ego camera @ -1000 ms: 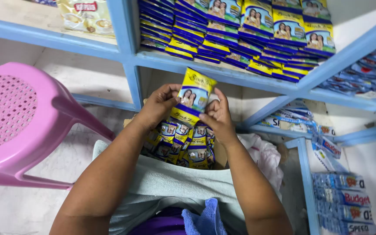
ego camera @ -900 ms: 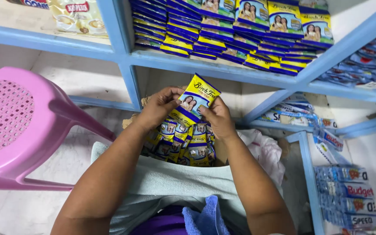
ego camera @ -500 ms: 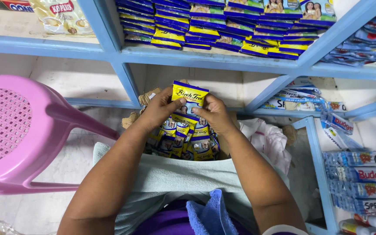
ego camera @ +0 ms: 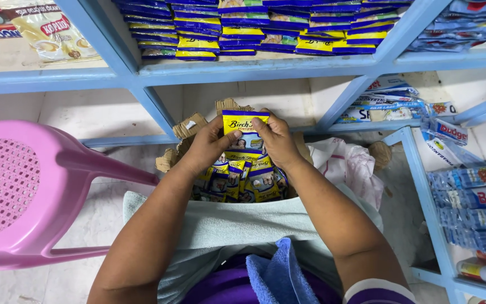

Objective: The recorder is stocking and organizing sachets of milk powder from a cardboard box onto store shelves.

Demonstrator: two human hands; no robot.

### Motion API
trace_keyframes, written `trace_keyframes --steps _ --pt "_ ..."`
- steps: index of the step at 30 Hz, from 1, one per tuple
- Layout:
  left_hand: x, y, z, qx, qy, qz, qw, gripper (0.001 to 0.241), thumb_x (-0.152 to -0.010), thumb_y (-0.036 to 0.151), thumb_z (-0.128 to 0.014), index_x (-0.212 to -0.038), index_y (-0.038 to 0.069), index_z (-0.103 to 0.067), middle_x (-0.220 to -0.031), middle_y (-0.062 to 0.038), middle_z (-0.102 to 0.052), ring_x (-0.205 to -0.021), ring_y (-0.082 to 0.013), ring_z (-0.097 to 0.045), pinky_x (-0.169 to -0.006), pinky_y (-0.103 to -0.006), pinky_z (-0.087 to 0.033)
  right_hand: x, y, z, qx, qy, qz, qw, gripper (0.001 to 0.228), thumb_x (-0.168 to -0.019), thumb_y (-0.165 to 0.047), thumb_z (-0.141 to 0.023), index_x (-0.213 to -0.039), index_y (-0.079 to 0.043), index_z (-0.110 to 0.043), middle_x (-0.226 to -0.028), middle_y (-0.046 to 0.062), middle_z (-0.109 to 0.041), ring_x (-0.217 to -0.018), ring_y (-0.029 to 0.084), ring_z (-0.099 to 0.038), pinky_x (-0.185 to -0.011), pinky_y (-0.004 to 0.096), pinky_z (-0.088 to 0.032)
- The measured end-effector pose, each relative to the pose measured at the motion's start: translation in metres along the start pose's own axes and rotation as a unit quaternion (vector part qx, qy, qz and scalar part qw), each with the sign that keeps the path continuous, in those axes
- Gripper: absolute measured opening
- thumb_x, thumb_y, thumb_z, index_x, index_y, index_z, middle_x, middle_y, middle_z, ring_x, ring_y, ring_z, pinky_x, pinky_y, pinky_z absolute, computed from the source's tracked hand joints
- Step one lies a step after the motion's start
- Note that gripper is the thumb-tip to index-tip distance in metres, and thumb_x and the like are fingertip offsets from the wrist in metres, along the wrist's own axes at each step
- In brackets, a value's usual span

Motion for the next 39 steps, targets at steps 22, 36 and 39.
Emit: trace_keyframes --steps 22,36,39 --pt "0.007 0.015 0.011 -0.06 0.052 0.0 0.997 0.032 -0.108 0.031 -0.052 -0.117 0.004 -0.066 -0.098 -0.007 -0.074 -0.093 -0.0115 -0.068 -0.085 -0.0288 -0.058 0.0 0.001 -0.001 -0.018 -0.017 -0.058 0.998 0.037 -0.108 -0.035 -0.056 -0.123 -0.003 -0.066 -0.103 0.005 -0.074 -0.089 0.01 -0.07 -0.079 0.026 -0.059" --pt "0.009 0.023 0.011 -0.065 0.078 -0.007 0.995 0.016 -0.096 0.016 -0.073 -0.107 0.006 -0.067 -0.094 -0.001 -0.071 -0.088 -0.0076 -0.066 -0.079 -0.0251 -0.057 0.003 0.014 -0.004 0.105 -0.04 -0.026 0.993 0.028 -0.11 -0.031 -0.055 -0.105 -0.005 -0.066 -0.088 -0.001 -0.066 -0.077 0.004 -0.061 -0.069 0.022 -0.053" --pt "0.009 0.016 0.014 -0.13 0.083 -0.065 0.986 0.013 -0.097 0.015 -0.073 -0.102 0.004 -0.067 -0.095 -0.002 -0.069 -0.088 -0.0082 -0.065 -0.077 -0.0261 -0.055 0.002 0.012 -0.003 0.178 -0.057 0.065 0.98 0.022 -0.111 -0.023 -0.063 -0.108 -0.002 -0.069 -0.091 -0.002 -0.059 -0.081 0.005 -0.055 -0.073 0.022 -0.048"
Point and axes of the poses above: each hand's wrist, its own x-axis away from the middle knuckle, its own z-axis out of the back of the hand, y = z × x, the point moved 4 cm from there along -x, towards the middle knuckle
